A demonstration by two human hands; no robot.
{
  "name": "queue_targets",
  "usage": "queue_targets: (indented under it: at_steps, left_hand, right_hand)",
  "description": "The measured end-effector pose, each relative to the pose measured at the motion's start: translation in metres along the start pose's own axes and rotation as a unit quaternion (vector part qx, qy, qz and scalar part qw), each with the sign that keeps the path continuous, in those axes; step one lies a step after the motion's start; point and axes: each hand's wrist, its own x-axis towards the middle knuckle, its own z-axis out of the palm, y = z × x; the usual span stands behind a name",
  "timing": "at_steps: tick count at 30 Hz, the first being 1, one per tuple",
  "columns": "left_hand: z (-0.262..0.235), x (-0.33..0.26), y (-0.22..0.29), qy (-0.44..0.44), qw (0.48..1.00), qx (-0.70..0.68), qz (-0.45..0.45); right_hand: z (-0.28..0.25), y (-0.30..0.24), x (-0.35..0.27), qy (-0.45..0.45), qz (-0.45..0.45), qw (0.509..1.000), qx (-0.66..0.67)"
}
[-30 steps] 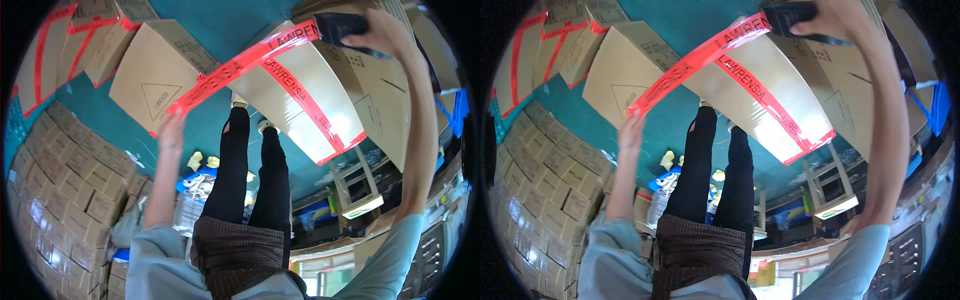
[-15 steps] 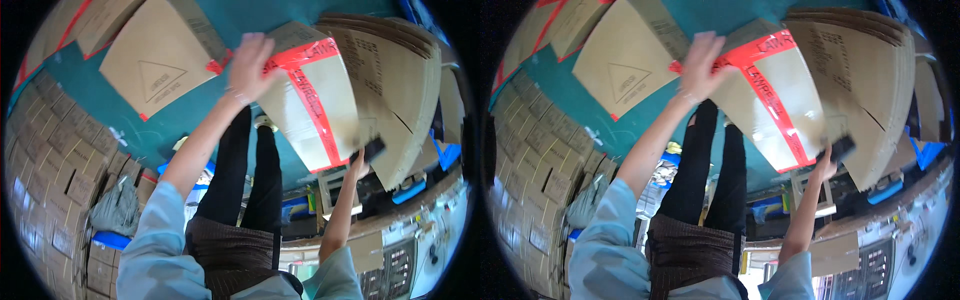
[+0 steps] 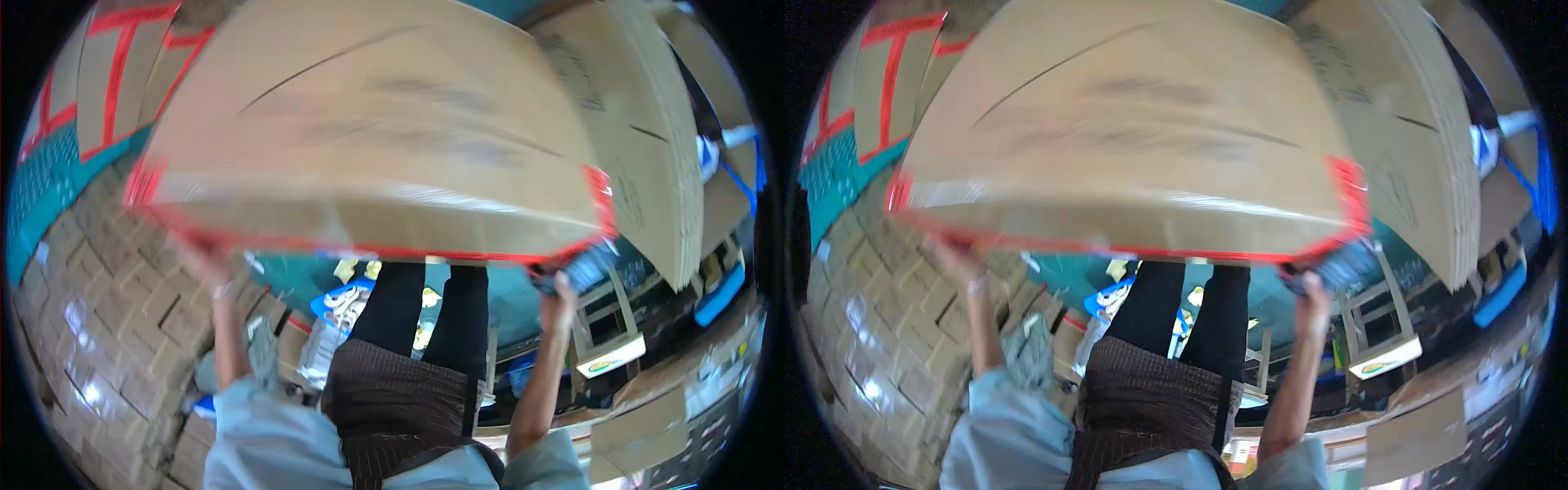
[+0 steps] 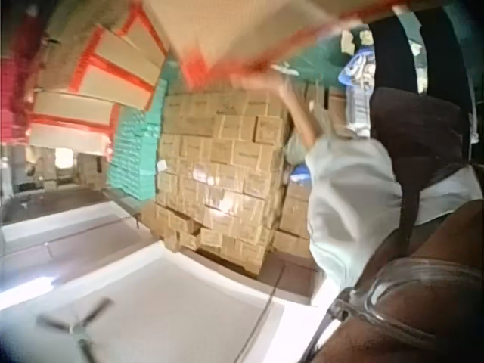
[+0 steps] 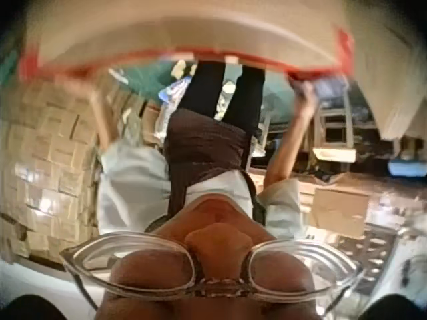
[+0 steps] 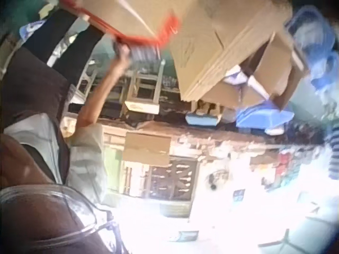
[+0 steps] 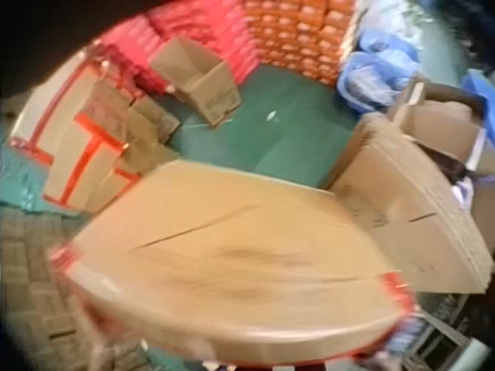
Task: Taping multiple cardboard boxes using a handheld tape dispenser.
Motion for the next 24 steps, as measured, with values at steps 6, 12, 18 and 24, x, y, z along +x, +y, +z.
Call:
queue_targets:
  at_steps: [6,12,18,24]
  left_hand:
    - [-0.065,-0.041,-0.022,0.133,0.977,-0.039,-0.16]
    - [0.066,0.034,-0.144,0.079,0.939,0.003,-0.336]
    - [0.217,0.026,-0.133,0.014,0.949,0.278,-0.15]
    - [0.505,-0.221,0.033,-0.411,0.909,-0.026,-0.056]
  right_hand:
    - [0.13,0.024,0.035,-0.085,-0.04,0.986,-0.141]
    - [-0.032,-0.078,0.077,0.22,-0.367,0.786,-0.446]
    - [-0.122,-0.145,0.162,0.31,-0.444,0.471,-0.696]
    - [-0.092,-0.116,0.111,0.31,-0.461,0.53,-0.641]
